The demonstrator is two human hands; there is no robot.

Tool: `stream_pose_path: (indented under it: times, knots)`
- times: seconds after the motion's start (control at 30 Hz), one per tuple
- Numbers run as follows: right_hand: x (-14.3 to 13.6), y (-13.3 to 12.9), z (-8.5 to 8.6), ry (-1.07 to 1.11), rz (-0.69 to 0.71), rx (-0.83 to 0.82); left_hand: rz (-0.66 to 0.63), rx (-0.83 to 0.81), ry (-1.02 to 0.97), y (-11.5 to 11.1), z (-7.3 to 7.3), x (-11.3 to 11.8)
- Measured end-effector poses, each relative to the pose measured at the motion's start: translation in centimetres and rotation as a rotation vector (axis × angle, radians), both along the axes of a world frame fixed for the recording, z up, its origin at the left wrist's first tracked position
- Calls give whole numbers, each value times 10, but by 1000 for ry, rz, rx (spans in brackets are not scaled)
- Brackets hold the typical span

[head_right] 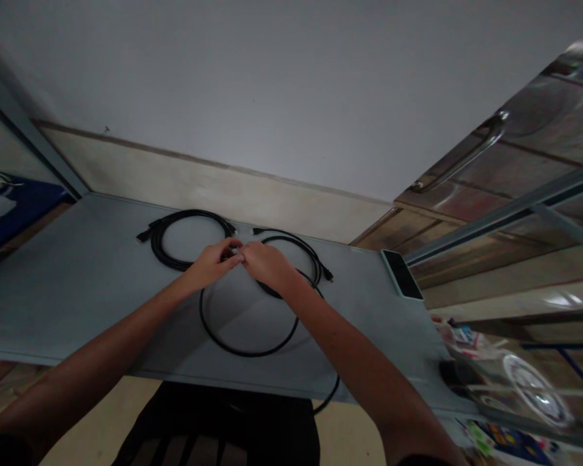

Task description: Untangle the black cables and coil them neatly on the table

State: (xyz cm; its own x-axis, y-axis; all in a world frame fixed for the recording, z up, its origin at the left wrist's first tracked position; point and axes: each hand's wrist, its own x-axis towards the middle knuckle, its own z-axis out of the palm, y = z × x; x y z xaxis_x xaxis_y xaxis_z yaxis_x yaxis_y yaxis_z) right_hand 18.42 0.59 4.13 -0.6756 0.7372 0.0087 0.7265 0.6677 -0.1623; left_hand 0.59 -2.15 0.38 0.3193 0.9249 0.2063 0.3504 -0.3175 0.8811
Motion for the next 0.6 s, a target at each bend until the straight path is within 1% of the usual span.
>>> stream_pose_path:
  times: [0.07, 0.13, 0.17, 0.27, 0.33, 0.37, 0.43, 0.5, 0.53, 0.6]
  knots:
    - [7, 7, 2, 137, 5, -52, 40, 60, 4, 3, 2, -3]
    - [25, 13, 7, 279, -45, -126, 105, 67, -57, 10, 6, -12]
    - [37, 15, 10, 339, -102, -168, 156, 48, -113, 13, 8, -18]
    - [73, 10, 12, 522, -303, -385, 316, -43, -366, 23, 14, -35]
    - [86, 2, 6, 717, -390, -433, 381, -80, -526, 27, 17, -40]
    - [89, -2, 2, 836, -421, -456, 386, -104, -578, 28, 18, -41]
    - [88, -7, -8, 1069, -469, -483, 320, -177, -600, 27, 16, -40]
    - [84, -5, -13, 1213, -496, -474, 161, -267, -517, 26, 13, -37]
    - [83, -1, -13, 1225, -498, -463, 64, -302, -452, 24, 11, -36]
    - [82, 10, -5, 1124, -471, -472, -93, -339, -345, 21, 8, -33]
